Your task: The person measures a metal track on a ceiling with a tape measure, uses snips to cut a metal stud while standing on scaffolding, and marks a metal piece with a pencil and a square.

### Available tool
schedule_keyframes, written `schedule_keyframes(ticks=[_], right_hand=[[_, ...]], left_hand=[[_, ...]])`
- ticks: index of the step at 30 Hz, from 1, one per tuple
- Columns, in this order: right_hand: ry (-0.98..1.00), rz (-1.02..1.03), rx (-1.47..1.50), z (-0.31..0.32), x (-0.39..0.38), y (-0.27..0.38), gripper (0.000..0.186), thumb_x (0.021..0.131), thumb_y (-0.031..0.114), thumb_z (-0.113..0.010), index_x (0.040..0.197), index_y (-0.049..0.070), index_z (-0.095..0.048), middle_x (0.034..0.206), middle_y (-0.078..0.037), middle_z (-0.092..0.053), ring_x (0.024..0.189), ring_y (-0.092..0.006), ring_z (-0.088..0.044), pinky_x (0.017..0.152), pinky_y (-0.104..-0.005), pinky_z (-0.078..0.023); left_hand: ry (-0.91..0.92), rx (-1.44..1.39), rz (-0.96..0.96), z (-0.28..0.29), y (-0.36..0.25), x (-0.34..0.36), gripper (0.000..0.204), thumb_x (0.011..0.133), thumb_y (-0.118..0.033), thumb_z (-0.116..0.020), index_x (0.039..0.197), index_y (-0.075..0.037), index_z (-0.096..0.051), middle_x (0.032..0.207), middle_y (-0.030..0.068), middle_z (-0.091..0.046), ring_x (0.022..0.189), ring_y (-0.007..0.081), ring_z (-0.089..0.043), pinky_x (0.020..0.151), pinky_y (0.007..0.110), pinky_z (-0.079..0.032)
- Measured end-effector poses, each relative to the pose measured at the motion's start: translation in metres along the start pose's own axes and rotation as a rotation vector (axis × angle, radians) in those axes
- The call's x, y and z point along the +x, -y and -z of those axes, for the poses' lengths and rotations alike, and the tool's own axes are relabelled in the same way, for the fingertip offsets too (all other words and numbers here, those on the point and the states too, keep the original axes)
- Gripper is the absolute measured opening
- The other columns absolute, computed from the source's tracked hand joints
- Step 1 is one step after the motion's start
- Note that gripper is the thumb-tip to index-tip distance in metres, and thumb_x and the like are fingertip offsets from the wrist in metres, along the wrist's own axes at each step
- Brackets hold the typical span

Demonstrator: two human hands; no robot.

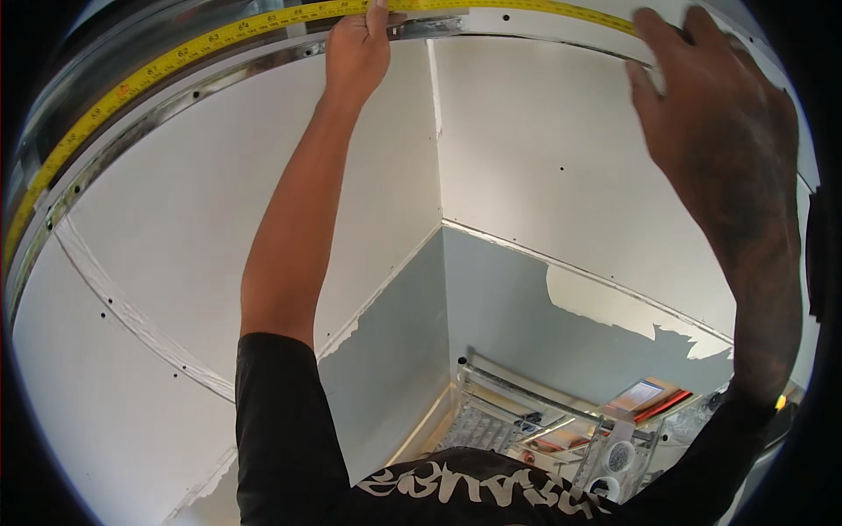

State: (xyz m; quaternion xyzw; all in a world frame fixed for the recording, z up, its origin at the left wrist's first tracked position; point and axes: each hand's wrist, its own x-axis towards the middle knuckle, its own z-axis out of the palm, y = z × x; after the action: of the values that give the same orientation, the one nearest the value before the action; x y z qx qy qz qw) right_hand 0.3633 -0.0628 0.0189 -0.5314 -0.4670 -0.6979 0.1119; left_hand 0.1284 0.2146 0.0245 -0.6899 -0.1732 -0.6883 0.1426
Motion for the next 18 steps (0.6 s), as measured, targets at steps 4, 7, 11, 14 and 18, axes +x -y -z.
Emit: schedule_keyframes(ticks=[4, 7, 11, 14, 18], right_hand=[[0.023, -0.219, 0.485, -0.026, -0.047, -0.011, 0.031, 0.096, 0.019, -0.064, 0.126, 0.008, -0.061, 0.112, -0.013, -0.066, 0.1, -0.029, -0.069, 0.081, -0.0392, -0.058], [0.171, -0.365, 0.968, -0.041, -0.103, 0.006, 0.028, 0.099, 0.014, -0.059, 0.125, 0.004, -0.06, 0.114, -0.018, -0.066, 0.101, -0.0313, -0.068, 0.086, -0.0372, -0.055], [0.514, -0.321, 1.542, -0.092, -0.218, 0.077, 0.01, 0.094, 0.003, -0.056, 0.104, 0.0, -0.055, 0.115, -0.019, -0.062, 0.111, -0.0323, -0.06, 0.099, -0.0412, -0.045], [0.734, -0.128, 1.907, -0.098, -0.317, 0.163, 0.019, 0.091, 0.008, -0.062, 0.109, 0.001, -0.06, 0.102, -0.015, -0.06, 0.098, -0.0292, -0.059, 0.091, -0.04, -0.046], [1.068, 0.194, 2.115, -0.018, -0.401, 0.294, 0.035, 0.09, 0.013, -0.064, 0.123, 0.003, -0.061, 0.11, -0.016, -0.061, 0.104, -0.0344, -0.06, 0.093, -0.0429, -0.047]], left_hand=[[-0.086, 0.14, 0.24, 0.02, -0.007, -0.018, 0.044, 0.106, -0.032, -0.049, 0.094, 0.001, -0.074, 0.078, 0.013, -0.069, 0.073, 0.0271, -0.063, 0.068, 0.039, -0.049], [-0.155, 0.582, -0.247, 0.031, -0.05, -0.069, 0.029, 0.104, -0.02, -0.047, 0.124, -0.003, -0.06, 0.087, 0.0153, -0.068, 0.077, 0.031, -0.064, 0.074, 0.042, -0.048], [0.111, -0.262, 0.455, 0.063, -0.148, -0.184, 0.033, 0.106, -0.024, -0.041, 0.127, -0.004, -0.056, 0.107, 0.0142, -0.066, 0.097, 0.03, -0.061, 0.085, 0.043, -0.047], [0.087, -0.725, 0.802, 0.089, -0.177, -0.302, 0.036, 0.108, -0.033, -0.044, 0.123, -0.004, -0.059, 0.127, 0.0131, -0.065, 0.116, 0.0225, -0.059, 0.1, 0.039, -0.045], [0.077, -0.297, 1.385, 0.23, -0.255, -0.445, 0.028, 0.107, -0.028, -0.049, 0.107, -0.003, -0.062, 0.112, 0.0132, -0.069, 0.12, 0.0257, -0.061, 0.105, 0.043, -0.045]])
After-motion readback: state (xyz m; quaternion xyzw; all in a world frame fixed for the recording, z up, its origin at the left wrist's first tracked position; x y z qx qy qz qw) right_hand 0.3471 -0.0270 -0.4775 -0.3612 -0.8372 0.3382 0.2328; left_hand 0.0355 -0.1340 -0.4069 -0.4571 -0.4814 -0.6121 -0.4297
